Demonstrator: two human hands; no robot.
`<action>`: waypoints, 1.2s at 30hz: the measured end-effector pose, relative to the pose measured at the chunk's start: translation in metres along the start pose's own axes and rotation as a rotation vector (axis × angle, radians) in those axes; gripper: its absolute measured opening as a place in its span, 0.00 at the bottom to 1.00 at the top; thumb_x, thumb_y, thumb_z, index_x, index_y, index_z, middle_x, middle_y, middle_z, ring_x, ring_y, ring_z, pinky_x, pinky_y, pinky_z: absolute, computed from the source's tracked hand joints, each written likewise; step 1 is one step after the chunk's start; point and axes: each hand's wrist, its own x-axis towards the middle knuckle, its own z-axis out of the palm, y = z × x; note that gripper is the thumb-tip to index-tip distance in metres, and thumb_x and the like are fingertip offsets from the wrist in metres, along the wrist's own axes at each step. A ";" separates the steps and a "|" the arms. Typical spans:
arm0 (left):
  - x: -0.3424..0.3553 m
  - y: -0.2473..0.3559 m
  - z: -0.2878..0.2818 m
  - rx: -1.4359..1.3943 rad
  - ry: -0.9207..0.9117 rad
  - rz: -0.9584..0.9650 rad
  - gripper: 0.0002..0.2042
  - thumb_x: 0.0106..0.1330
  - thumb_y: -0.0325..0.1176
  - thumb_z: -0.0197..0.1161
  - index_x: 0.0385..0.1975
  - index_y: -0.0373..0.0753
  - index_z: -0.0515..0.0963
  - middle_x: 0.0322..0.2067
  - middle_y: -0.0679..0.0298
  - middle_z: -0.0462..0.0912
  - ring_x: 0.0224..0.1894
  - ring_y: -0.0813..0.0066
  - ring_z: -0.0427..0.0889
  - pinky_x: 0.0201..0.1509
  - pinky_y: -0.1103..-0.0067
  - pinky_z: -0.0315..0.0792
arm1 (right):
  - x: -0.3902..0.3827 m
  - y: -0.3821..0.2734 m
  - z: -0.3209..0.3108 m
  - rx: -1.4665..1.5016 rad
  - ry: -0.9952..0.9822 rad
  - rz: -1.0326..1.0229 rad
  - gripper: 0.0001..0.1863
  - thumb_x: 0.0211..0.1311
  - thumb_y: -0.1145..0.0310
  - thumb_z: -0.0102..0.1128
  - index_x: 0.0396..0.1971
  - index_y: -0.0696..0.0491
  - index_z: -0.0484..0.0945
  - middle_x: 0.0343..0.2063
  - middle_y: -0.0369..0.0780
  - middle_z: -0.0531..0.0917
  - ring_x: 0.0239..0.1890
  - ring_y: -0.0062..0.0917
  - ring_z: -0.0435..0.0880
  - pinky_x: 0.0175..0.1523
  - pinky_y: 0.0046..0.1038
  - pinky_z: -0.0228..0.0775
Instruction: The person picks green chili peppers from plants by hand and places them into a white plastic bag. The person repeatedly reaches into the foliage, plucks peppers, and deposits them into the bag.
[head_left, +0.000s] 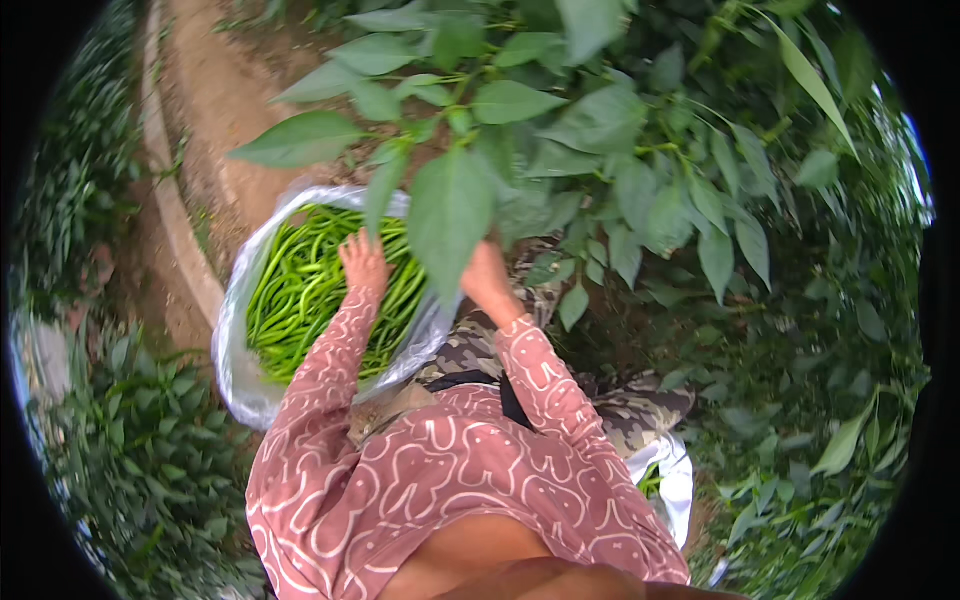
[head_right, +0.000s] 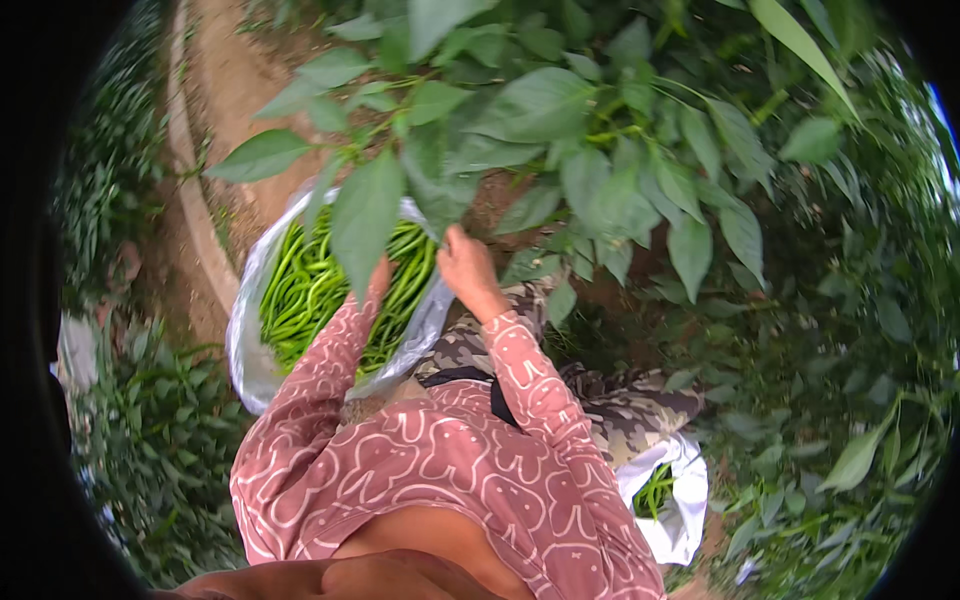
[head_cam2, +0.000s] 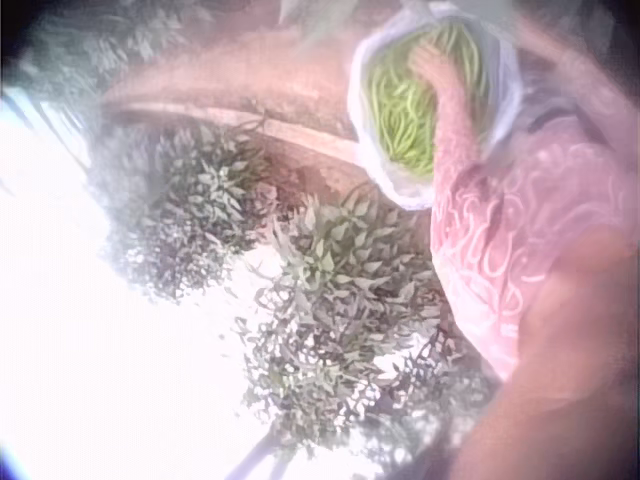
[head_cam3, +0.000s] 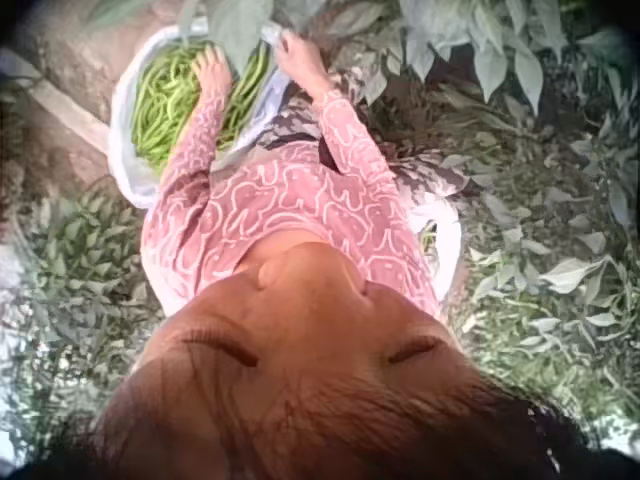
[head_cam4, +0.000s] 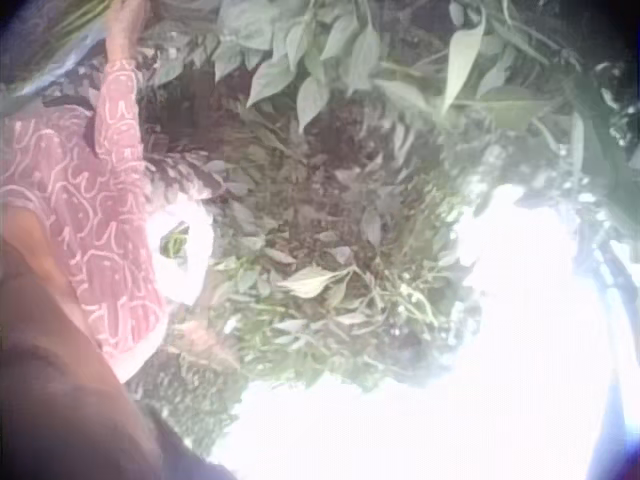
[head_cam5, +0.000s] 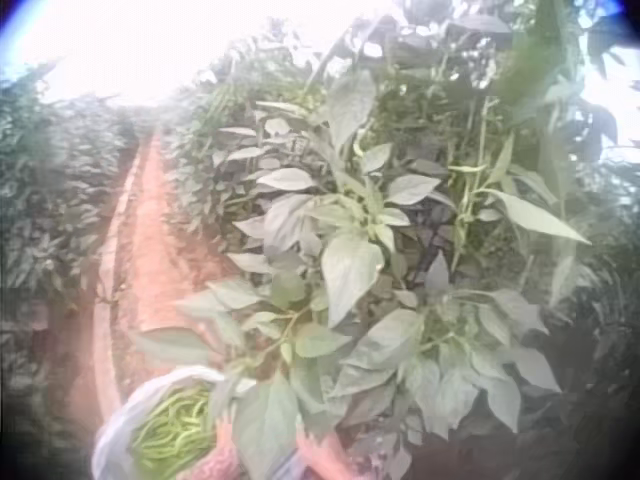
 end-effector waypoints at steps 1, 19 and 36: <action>0.003 -0.005 -0.005 -0.051 0.012 0.024 0.32 0.55 0.44 0.63 0.59 0.38 0.64 0.63 0.54 0.59 0.64 0.54 0.58 0.63 0.55 0.54 | -0.004 -0.002 -0.002 0.057 -0.022 0.200 0.09 0.51 0.70 0.53 0.32 0.55 0.68 0.21 0.51 0.77 0.27 0.50 0.76 0.31 0.46 0.65; -0.072 0.085 -0.153 -0.889 0.163 0.278 0.08 0.53 0.22 0.59 0.33 0.31 0.71 0.31 0.55 0.74 0.32 0.60 0.74 0.35 0.75 0.69 | -0.068 0.057 -0.370 0.273 0.305 0.434 0.09 0.52 0.76 0.54 0.34 0.63 0.74 0.27 0.39 0.81 0.27 0.23 0.82 0.33 0.21 0.75; -0.070 0.611 -0.239 -1.192 -0.096 1.460 0.23 0.62 0.37 0.55 0.54 0.31 0.64 0.57 0.49 0.65 0.62 0.52 0.60 0.65 0.66 0.56 | -0.183 0.123 -0.478 0.045 1.701 0.103 0.28 0.60 0.73 0.55 0.60 0.61 0.58 0.56 0.47 0.69 0.59 0.37 0.68 0.61 0.36 0.62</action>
